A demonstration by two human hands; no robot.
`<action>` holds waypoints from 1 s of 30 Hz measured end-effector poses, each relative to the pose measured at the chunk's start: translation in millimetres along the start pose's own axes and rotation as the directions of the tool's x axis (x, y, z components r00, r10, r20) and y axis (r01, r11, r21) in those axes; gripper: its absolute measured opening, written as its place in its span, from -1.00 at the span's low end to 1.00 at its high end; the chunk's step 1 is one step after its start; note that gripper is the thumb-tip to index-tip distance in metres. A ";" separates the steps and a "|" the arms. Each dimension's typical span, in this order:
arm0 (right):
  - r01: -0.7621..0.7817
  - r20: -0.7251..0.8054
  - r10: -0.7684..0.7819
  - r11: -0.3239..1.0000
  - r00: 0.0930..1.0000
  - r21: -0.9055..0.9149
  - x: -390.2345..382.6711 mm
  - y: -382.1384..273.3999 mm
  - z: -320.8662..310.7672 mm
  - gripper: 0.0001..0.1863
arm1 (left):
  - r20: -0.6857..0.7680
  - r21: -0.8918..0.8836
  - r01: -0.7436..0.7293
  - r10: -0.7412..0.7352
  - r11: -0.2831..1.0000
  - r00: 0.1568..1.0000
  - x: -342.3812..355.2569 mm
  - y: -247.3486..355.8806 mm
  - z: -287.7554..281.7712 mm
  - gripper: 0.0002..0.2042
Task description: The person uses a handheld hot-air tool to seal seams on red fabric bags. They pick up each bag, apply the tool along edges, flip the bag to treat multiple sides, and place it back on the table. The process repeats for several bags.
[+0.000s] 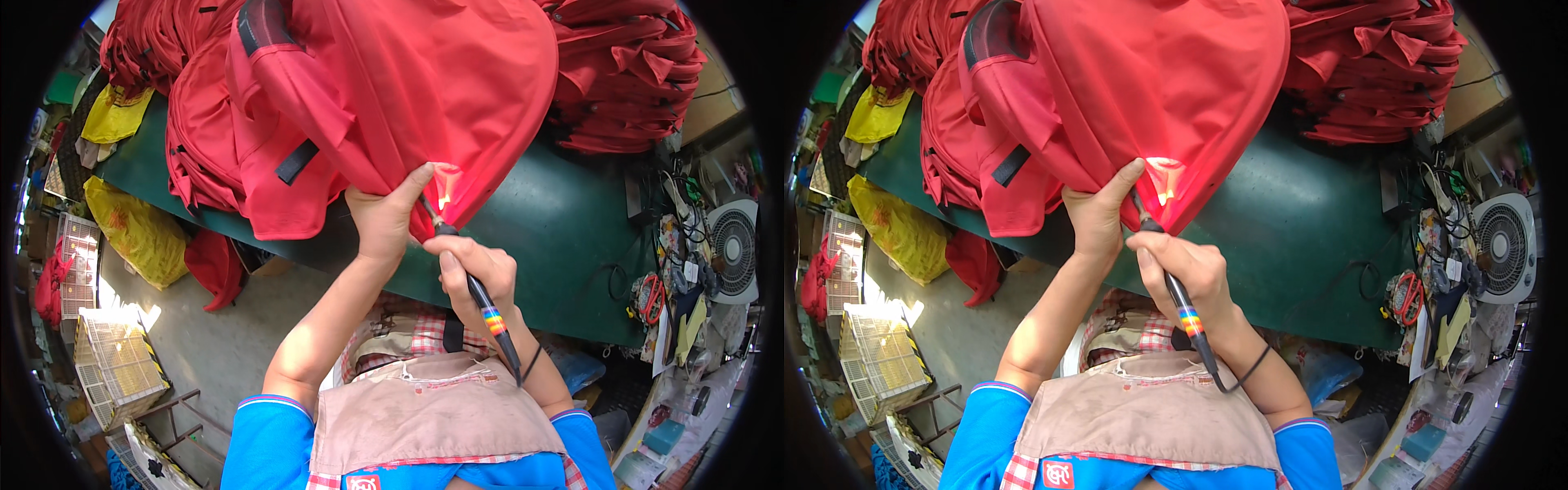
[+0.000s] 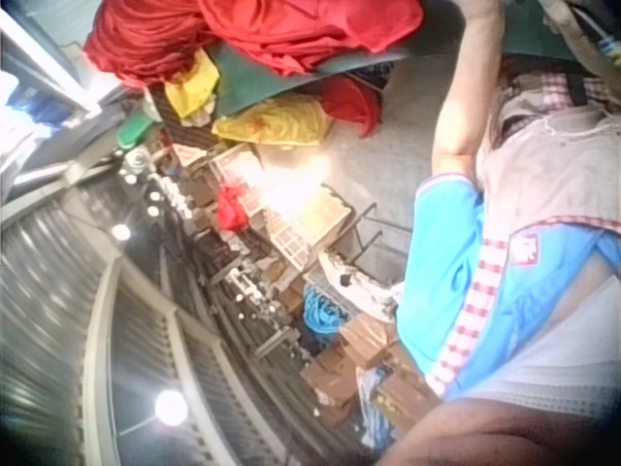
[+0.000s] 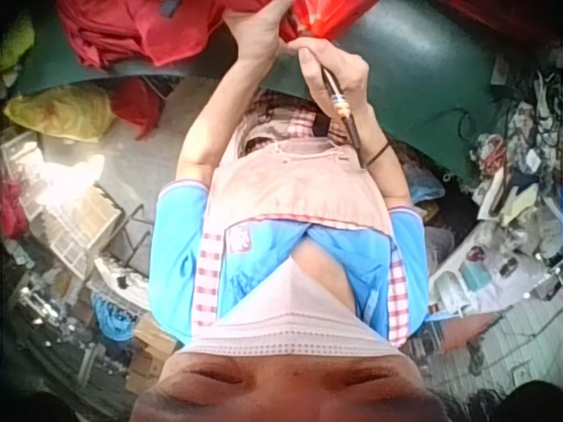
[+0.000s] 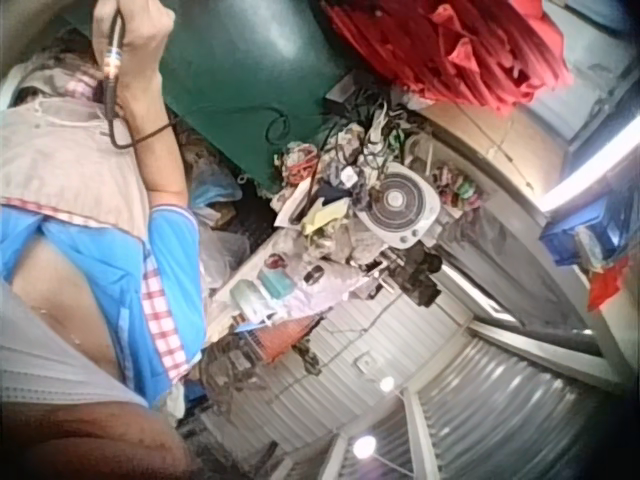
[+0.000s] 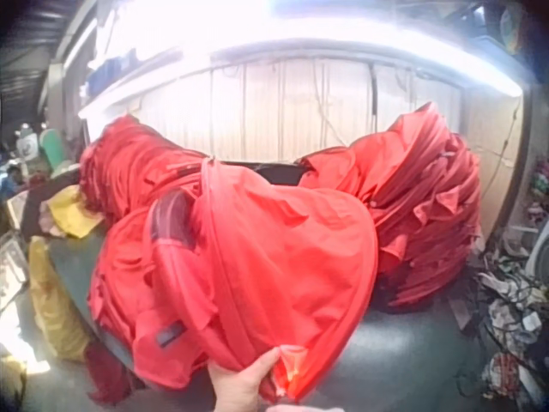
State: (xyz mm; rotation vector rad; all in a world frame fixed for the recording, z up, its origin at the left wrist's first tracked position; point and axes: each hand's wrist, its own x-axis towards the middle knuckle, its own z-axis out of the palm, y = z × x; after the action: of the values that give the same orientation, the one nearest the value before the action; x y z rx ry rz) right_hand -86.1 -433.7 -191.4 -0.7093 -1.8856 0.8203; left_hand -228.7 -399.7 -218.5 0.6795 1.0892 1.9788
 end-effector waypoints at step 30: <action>0.597 -0.442 -0.722 0.690 0.531 -0.409 255.3 -120.4 -88.6 -0.56 | -0.484 0.456 -0.390 0.591 0.800 0.645 9.1 43.0 -112.6 -0.53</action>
State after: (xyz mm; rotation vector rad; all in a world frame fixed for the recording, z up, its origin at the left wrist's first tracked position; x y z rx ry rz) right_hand -124.4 -293.2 66.2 -0.2383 -1.4791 -0.1168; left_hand -332.6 -458.8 -236.1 0.5429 1.7920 2.6467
